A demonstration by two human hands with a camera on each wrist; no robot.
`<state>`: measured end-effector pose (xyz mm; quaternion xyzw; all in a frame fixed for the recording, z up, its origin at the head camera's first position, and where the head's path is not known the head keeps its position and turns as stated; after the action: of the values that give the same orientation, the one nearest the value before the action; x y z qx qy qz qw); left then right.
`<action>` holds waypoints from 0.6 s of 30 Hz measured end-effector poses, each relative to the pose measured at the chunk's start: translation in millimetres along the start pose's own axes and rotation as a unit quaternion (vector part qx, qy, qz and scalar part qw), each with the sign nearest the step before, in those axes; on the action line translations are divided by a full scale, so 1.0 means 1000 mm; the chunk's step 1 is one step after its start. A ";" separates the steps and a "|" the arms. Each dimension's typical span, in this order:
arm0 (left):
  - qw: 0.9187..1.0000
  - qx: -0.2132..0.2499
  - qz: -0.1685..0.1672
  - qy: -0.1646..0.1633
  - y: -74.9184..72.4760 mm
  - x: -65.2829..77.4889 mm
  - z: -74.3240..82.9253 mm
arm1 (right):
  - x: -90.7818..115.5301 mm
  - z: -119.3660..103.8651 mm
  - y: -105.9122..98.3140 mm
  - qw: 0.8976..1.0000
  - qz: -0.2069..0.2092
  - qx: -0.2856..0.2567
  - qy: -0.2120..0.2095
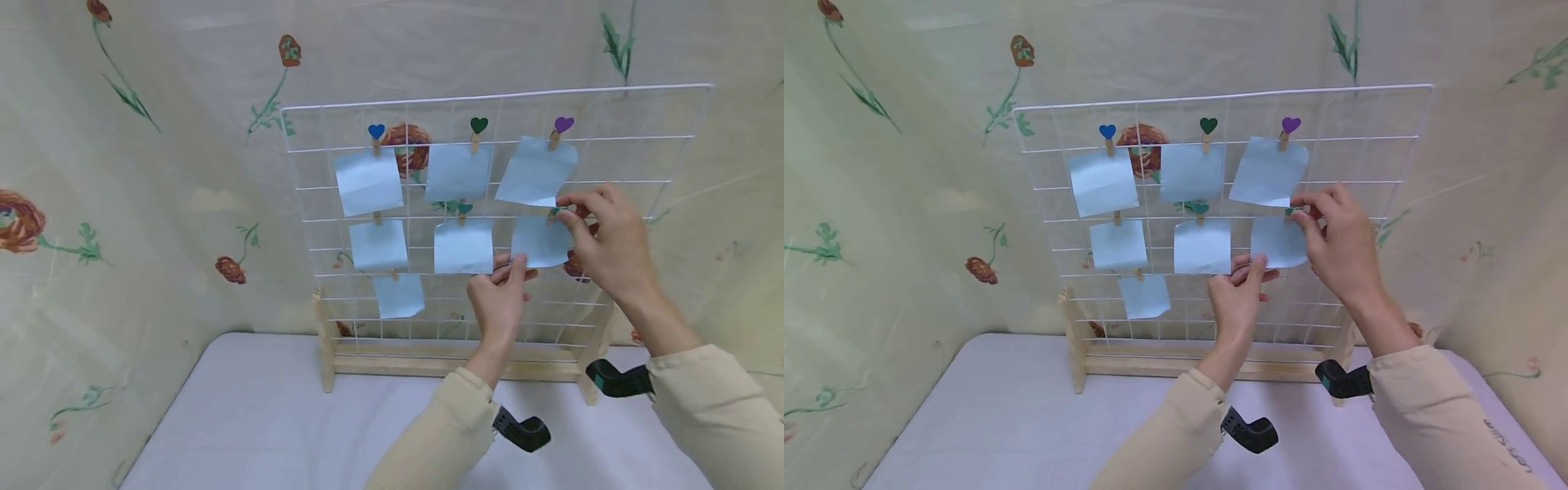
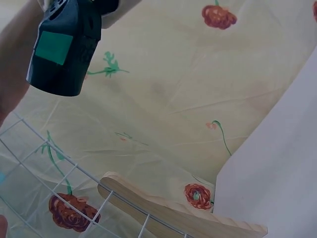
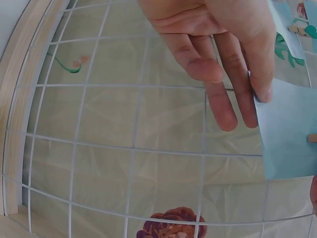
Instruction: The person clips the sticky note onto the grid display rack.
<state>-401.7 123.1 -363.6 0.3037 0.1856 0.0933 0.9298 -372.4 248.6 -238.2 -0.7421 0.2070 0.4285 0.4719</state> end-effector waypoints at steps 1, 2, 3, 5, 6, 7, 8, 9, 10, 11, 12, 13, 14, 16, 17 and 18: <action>1.000 0.000 0.000 0.003 0.000 0.000 0.000 | 0.000 0.000 0.000 1.000 0.003 0.001 -0.003; 1.000 0.002 -0.002 0.005 -0.001 0.000 0.000 | 0.001 0.000 0.001 1.000 0.006 0.002 -0.003; 1.000 0.002 -0.004 0.006 -0.001 0.000 0.000 | 0.001 0.000 0.001 1.000 0.009 0.004 -0.002; 1.000 0.004 -0.007 0.007 -0.001 0.000 0.000 | 0.001 0.000 0.002 1.000 0.013 0.008 0.001; 1.000 0.004 -0.008 0.006 -0.002 0.000 0.000 | 0.001 0.000 0.002 1.000 0.015 0.009 0.003; 1.000 0.004 -0.008 0.003 -0.002 0.000 0.000 | 0.002 0.000 0.002 1.000 0.015 0.012 0.005; 1.000 0.004 -0.008 0.001 -0.002 0.000 0.000 | 0.002 0.001 0.003 1.000 0.016 0.014 0.006; 1.000 0.003 -0.007 0.001 -0.003 0.000 -0.001 | 0.002 0.001 0.003 1.000 0.017 0.016 0.008; 1.000 0.002 -0.007 0.001 -0.003 0.000 -0.001 | 0.003 0.001 0.003 1.000 0.017 0.018 0.009; 1.000 0.001 -0.006 0.000 -0.003 0.001 -0.001 | 0.003 0.000 0.004 1.000 0.018 0.017 0.009; 1.000 0.001 -0.007 -0.002 -0.003 0.001 -0.001 | 0.003 0.000 0.004 1.000 0.020 0.016 0.011; 1.000 0.001 -0.007 -0.002 -0.004 0.001 -0.001 | 0.004 0.000 0.004 1.000 0.021 0.014 0.011; 1.000 0.001 -0.007 -0.003 -0.004 0.001 -0.001 | 0.004 0.000 0.005 1.000 0.024 0.011 0.012; 1.000 -0.002 -0.008 -0.002 -0.004 0.001 -0.001 | 0.005 0.000 0.005 0.999 0.029 0.001 0.012; 1.000 -0.002 -0.010 -0.004 -0.004 0.001 -0.001 | 0.005 0.000 0.005 0.999 0.033 -0.005 0.012; 1.000 -0.004 -0.012 -0.006 -0.004 0.001 -0.001 | 0.006 0.000 0.005 0.999 0.036 -0.009 0.012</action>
<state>-401.0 121.3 -367.1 0.2983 0.1830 0.0811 0.9332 -372.7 247.4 -245.6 -0.7437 0.2356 0.4382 0.4464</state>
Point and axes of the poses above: each hand's wrist, its own x-axis away from the middle knuckle, its own y-axis out of the palm, z = x × y, the point moved 7 cm from there along -x, towards the middle knuckle, and after that the axes turned 14 degrees about x, right-handed, at the moved point
